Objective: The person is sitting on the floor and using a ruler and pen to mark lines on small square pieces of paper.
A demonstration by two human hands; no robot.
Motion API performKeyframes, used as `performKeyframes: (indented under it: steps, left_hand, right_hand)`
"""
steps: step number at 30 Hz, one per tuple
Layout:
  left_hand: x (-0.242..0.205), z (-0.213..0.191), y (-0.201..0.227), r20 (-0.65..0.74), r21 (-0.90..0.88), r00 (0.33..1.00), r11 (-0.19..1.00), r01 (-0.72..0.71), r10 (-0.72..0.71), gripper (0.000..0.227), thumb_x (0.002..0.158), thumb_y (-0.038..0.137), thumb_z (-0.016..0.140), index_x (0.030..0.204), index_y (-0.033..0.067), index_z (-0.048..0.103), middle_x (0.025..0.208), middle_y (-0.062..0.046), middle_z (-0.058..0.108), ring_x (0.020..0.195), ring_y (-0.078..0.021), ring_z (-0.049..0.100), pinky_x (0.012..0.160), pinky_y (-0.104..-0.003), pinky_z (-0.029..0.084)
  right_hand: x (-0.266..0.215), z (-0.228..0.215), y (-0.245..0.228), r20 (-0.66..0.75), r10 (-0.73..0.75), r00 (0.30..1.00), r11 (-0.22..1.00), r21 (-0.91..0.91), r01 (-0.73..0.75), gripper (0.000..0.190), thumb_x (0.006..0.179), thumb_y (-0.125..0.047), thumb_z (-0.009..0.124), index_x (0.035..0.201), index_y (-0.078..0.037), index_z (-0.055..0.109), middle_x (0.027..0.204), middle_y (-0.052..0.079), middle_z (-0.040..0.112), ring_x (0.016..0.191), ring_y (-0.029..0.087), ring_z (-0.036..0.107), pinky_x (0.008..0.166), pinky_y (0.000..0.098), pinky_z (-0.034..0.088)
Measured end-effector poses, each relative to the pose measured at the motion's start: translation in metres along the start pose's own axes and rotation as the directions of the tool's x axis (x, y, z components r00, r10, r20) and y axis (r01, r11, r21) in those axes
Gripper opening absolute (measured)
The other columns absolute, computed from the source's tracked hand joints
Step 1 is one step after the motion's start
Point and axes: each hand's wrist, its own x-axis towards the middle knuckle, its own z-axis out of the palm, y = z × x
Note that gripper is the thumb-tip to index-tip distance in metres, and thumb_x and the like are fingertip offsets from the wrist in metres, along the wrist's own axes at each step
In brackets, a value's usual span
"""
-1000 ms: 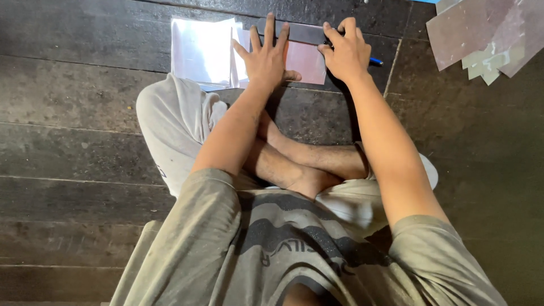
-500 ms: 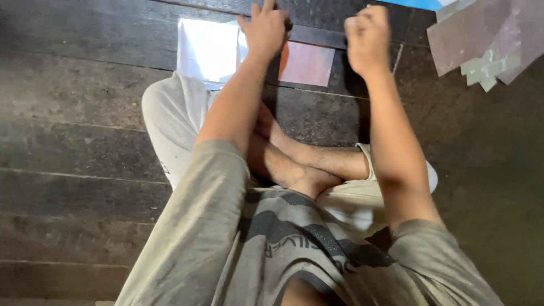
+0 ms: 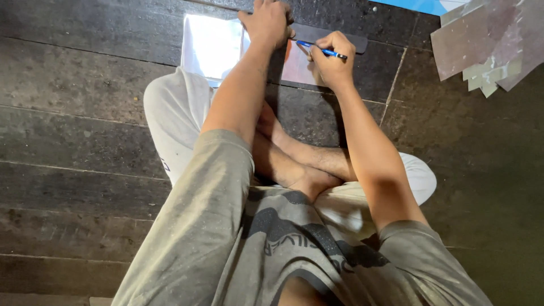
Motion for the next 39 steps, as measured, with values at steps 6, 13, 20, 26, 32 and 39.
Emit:
performKeyframes:
  steps: [6,13,20,26,32,39]
  left_hand:
    - [-0.002,0.002,-0.002,-0.041,-0.025,0.999,1.000,-0.008,0.007,0.022,0.058,0.028,0.091,0.076,0.0296,0.079,0.097,0.005,0.072,0.099,-0.0264,0.057,0.079,-0.061,0.037]
    - [-0.027,0.018,-0.002,0.031,-0.045,0.999,0.998,-0.032,0.033,0.033,0.060,0.035,0.095,0.084,0.0261,0.075,0.099,0.000,0.068,0.102,-0.0280,0.054,0.082,-0.065,0.036]
    - [-0.046,0.013,-0.001,-0.026,0.020,0.985,0.985,-0.170,0.170,0.056,0.062,0.043,0.097,0.107,0.0246,0.069,0.122,-0.006,0.054,0.111,-0.0343,0.049,0.091,-0.077,0.034]
    - [-0.040,0.016,-0.012,-0.110,0.118,0.953,0.956,-0.269,0.282,0.077,0.061,0.047,0.099,0.121,0.0186,0.059,0.129,-0.012,0.046,0.113,-0.0379,0.046,0.095,-0.080,0.033]
    - [-0.069,-0.016,0.002,0.126,-0.084,0.875,0.884,-0.460,0.467,0.018,0.090,0.018,0.064,0.106,0.0137,0.058,0.086,-0.010,0.073,0.078,-0.0371,0.070,0.078,-0.060,0.043]
    - [-0.100,-0.054,0.029,0.250,-0.710,0.782,0.657,-0.252,0.571,0.046,0.088,0.029,0.085,0.116,0.0119,0.053,0.085,-0.006,0.067,0.072,-0.0207,0.064,0.069,-0.036,0.054]
  right_hand:
    - [0.006,0.012,-0.010,0.038,-0.041,0.998,0.997,0.066,0.038,0.020,0.084,0.011,0.069,0.078,0.002,0.052,0.079,0.012,0.066,0.062,0.021,0.066,0.061,0.0310,0.053]
    - [-0.004,-0.020,0.005,-0.043,-0.159,0.986,0.960,-0.240,0.144,0.019,0.076,0.008,0.072,0.070,0.002,0.056,0.072,0.009,0.061,0.062,0.022,0.050,0.058,0.0337,0.042]
    - [-0.020,-0.094,0.001,-0.014,-0.074,0.997,0.931,-0.358,0.064,0.019,0.083,0.009,0.072,0.078,0.003,0.055,0.076,0.013,0.063,0.062,0.025,0.055,0.061,0.0355,0.048]
    - [-0.037,-0.116,-0.033,-0.099,0.058,0.993,0.960,-0.266,-0.082,0.010,0.098,0.007,0.058,0.107,0.006,0.061,0.094,0.017,0.065,0.078,0.028,0.063,0.073,0.0373,0.052]
    - [-0.054,-0.107,-0.047,0.188,0.044,0.981,0.657,-0.745,0.113,0.058,0.082,-0.003,0.073,0.138,-0.016,0.065,0.115,0.010,0.055,0.083,0.032,0.064,0.068,0.0420,0.054]
    - [-0.092,-0.113,-0.015,0.293,-0.013,0.956,0.447,-0.854,0.268,0.045,0.076,-0.026,0.076,0.120,-0.018,0.072,0.111,0.000,0.067,0.091,0.024,0.066,0.060,0.0378,0.053]
